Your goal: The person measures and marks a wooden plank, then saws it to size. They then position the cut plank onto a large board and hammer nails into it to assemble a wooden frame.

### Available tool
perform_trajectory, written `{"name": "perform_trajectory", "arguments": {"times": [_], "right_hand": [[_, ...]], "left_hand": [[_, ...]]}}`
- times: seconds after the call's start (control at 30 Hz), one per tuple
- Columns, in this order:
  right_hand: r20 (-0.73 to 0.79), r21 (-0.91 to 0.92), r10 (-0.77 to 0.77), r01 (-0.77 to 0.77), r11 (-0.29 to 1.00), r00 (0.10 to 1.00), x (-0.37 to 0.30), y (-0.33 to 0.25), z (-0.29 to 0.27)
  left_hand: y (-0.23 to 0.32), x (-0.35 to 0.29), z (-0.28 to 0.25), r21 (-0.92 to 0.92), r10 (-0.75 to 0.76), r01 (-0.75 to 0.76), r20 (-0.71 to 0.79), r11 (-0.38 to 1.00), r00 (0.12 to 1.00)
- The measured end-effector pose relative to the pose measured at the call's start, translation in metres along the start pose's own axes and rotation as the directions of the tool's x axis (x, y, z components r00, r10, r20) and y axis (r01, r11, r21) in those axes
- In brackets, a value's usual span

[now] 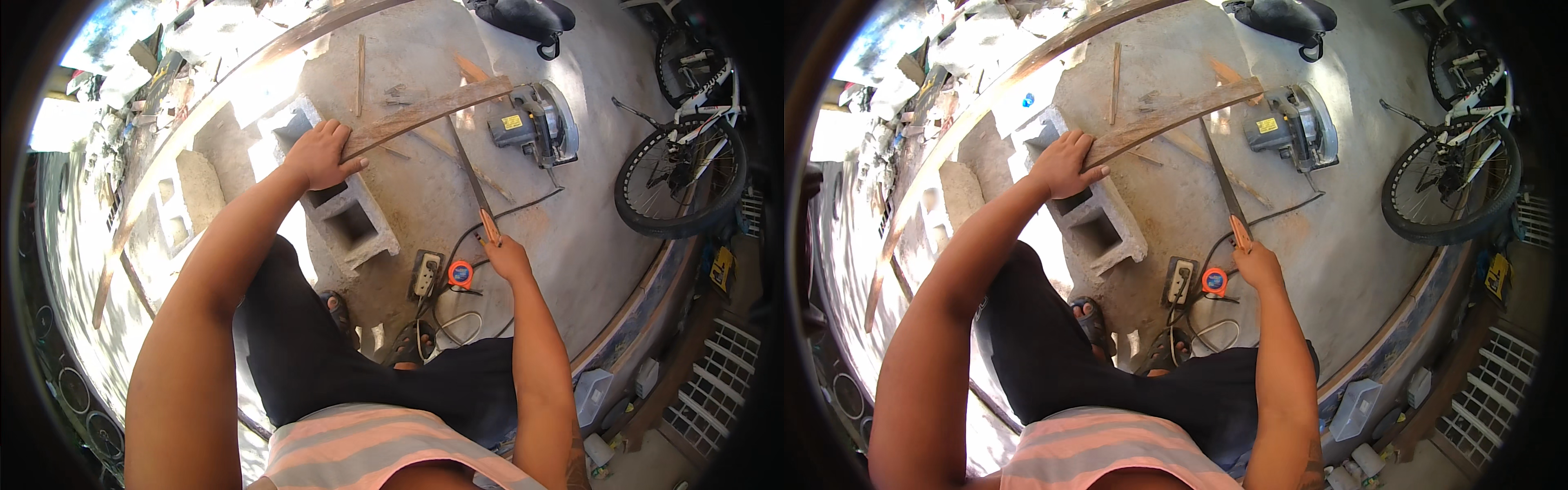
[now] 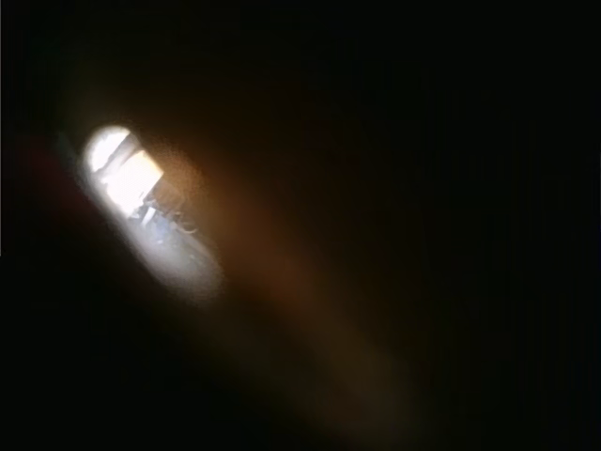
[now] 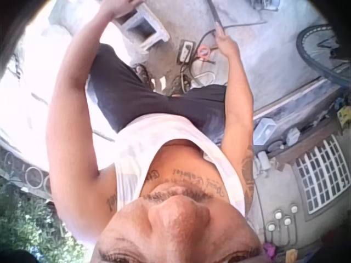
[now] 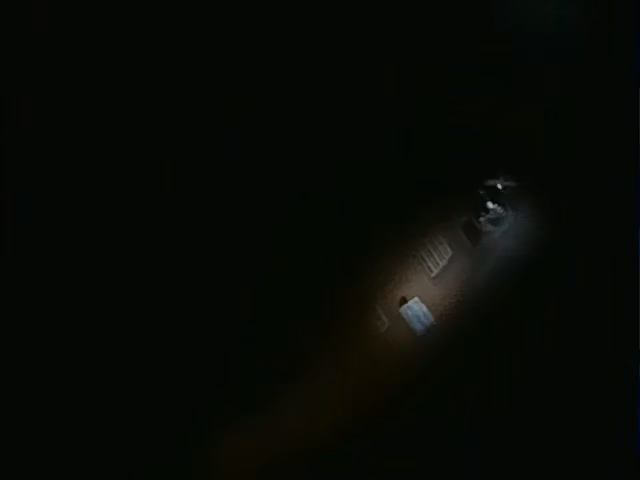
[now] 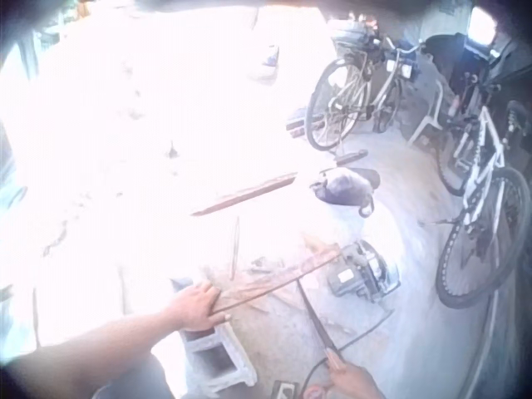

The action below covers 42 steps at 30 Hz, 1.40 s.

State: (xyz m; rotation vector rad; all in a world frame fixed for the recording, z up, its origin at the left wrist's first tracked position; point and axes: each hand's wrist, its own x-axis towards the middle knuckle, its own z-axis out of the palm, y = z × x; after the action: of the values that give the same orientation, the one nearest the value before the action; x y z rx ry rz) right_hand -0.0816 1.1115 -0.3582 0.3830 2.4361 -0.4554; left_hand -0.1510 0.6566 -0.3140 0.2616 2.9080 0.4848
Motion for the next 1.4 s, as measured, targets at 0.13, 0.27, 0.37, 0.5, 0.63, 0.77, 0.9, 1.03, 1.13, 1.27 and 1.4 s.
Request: {"name": "perform_trajectory", "arguments": {"times": [0.13, 0.27, 0.37, 0.5, 0.63, 0.77, 0.9, 1.03, 1.13, 1.27, 1.4], "right_hand": [[-0.105, 0.153, 0.017, -0.001, 0.988, 0.994, -0.092, -0.033, -0.099], [-0.268, 0.539, 0.023, 0.13, 0.832, 0.963, -0.228, -0.059, -0.143], [-0.373, 0.782, -0.154, 0.399, 0.479, 0.915, -0.238, -0.064, -0.111], [-0.333, 0.788, -0.292, 0.435, 0.436, 0.897, -0.18, -0.137, -0.04], [-0.328, 0.484, -0.444, 0.552, 0.679, 0.834, -0.114, -0.188, 0.007], [-0.358, 0.359, -0.509, 0.618, 0.699, 0.783, -0.105, -0.195, 0.022], [-0.342, 0.316, -0.532, 0.628, 0.711, 0.774, -0.104, -0.192, 0.028], [-0.36, 0.295, -0.568, 0.668, 0.683, 0.74, -0.103, -0.192, 0.028], [-0.324, 0.313, -0.566, 0.651, 0.692, 0.758, -0.106, -0.192, 0.024], [-0.389, 0.184, -0.613, 0.71, 0.679, 0.687, -0.108, -0.198, 0.028], [-0.393, 0.08, -0.647, 0.726, 0.683, 0.653, -0.108, -0.199, 0.028]], "left_hand": [[-0.004, 0.008, 0.017, -0.037, -0.175, 0.173, -0.062, 0.984, 0.983], [0.009, -0.001, 0.018, 0.132, -0.146, 0.17, -0.172, 0.977, 0.974], [0.016, 0.009, 0.022, 0.054, -0.152, 0.162, -0.16, 0.985, 0.975], [0.015, 0.009, 0.016, -0.047, -0.208, 0.205, -0.091, 0.978, 0.974], [0.017, 0.01, 0.015, -0.018, -0.215, 0.214, -0.09, 0.977, 0.973], [0.019, 0.008, 0.012, -0.019, -0.213, 0.213, -0.114, 0.977, 0.97], [0.018, 0.007, 0.015, -0.032, -0.22, 0.218, -0.119, 0.976, 0.968], [0.017, 0.008, 0.014, -0.057, -0.236, 0.231, -0.104, 0.971, 0.966], [0.016, 0.012, 0.015, -0.059, -0.27, 0.265, -0.113, 0.962, 0.956], [0.018, 0.018, 0.016, -0.046, -0.326, 0.324, -0.076, 0.945, 0.942], [0.02, 0.018, 0.013, 0.013, -0.323, 0.324, -0.052, 0.946, 0.945]]}}
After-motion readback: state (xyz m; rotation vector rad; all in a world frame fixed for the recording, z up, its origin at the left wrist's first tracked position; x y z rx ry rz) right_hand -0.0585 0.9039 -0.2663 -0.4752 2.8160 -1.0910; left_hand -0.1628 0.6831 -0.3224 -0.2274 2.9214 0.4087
